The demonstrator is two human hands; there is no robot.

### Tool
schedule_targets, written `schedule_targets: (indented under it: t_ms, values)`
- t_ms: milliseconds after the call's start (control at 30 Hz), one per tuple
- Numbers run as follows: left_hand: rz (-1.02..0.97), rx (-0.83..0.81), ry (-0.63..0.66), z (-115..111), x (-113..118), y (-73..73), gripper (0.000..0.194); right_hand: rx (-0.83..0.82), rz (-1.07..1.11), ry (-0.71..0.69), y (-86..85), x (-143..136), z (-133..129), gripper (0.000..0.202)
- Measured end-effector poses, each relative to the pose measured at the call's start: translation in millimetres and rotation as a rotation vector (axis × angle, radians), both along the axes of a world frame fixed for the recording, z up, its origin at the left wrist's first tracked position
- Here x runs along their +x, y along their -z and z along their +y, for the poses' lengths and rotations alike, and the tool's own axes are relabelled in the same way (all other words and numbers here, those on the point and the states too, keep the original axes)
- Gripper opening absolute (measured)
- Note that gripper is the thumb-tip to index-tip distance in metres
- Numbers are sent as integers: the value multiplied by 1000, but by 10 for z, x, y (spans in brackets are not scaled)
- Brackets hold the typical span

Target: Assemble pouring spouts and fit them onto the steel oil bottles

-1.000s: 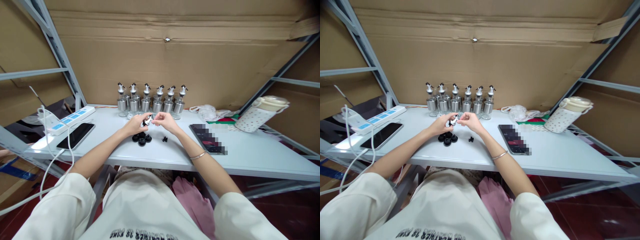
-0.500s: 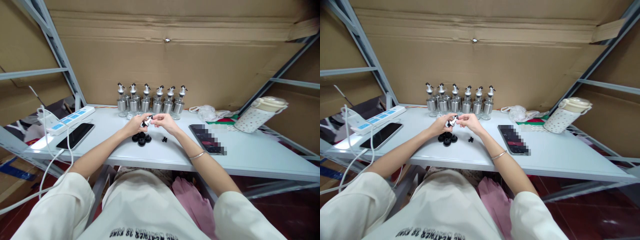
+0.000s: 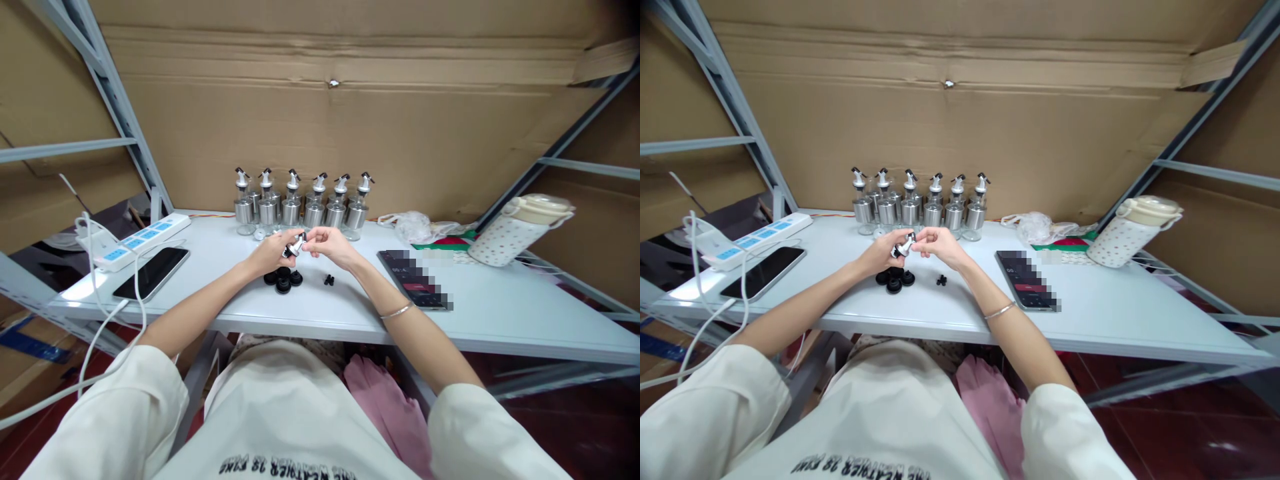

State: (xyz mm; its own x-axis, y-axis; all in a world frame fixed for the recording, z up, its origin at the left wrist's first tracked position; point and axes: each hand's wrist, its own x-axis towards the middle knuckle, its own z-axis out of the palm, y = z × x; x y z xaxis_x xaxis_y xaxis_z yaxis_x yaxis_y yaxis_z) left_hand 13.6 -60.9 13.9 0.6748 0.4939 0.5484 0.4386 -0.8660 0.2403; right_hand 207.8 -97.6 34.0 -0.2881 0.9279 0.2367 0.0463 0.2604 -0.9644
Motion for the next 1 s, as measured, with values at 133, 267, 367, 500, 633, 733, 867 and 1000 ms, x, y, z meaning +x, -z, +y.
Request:
schedule_targets:
  t_ms: [133, 267, 367, 500, 633, 733, 867, 1000]
  values:
    - [-21, 2, 14, -5, -2, -2, 60, 19, 0, 9, -12, -34, -13, 38]
    - [-81, -8, 23, -60, 16, -45, 53, 72, 12, 7, -35, -96, -43, 42]
    - [-155, -17, 30, -105, 32, -95, 47, 80, 64, -11, -60, -111, -63, 45]
    - [-155, 13, 66, -86, 21, -119, 54, 105, 77, 9, -90, -53, -57, 41]
    - [-137, -9, 73, -30, -18, -102, 68, 145, 97, 99, -88, 19, -17, 43]
    - [-141, -36, 72, -30, -28, -103, 73, 169, 114, 134, -73, 23, 4, 43]
    - [-106, -42, 64, -63, -12, -104, 74, 186, 66, 129, -48, -18, 12, 40]
    - [-105, -32, 68, -77, 2, -95, 72, 207, 28, 125, -40, -39, 2, 38]
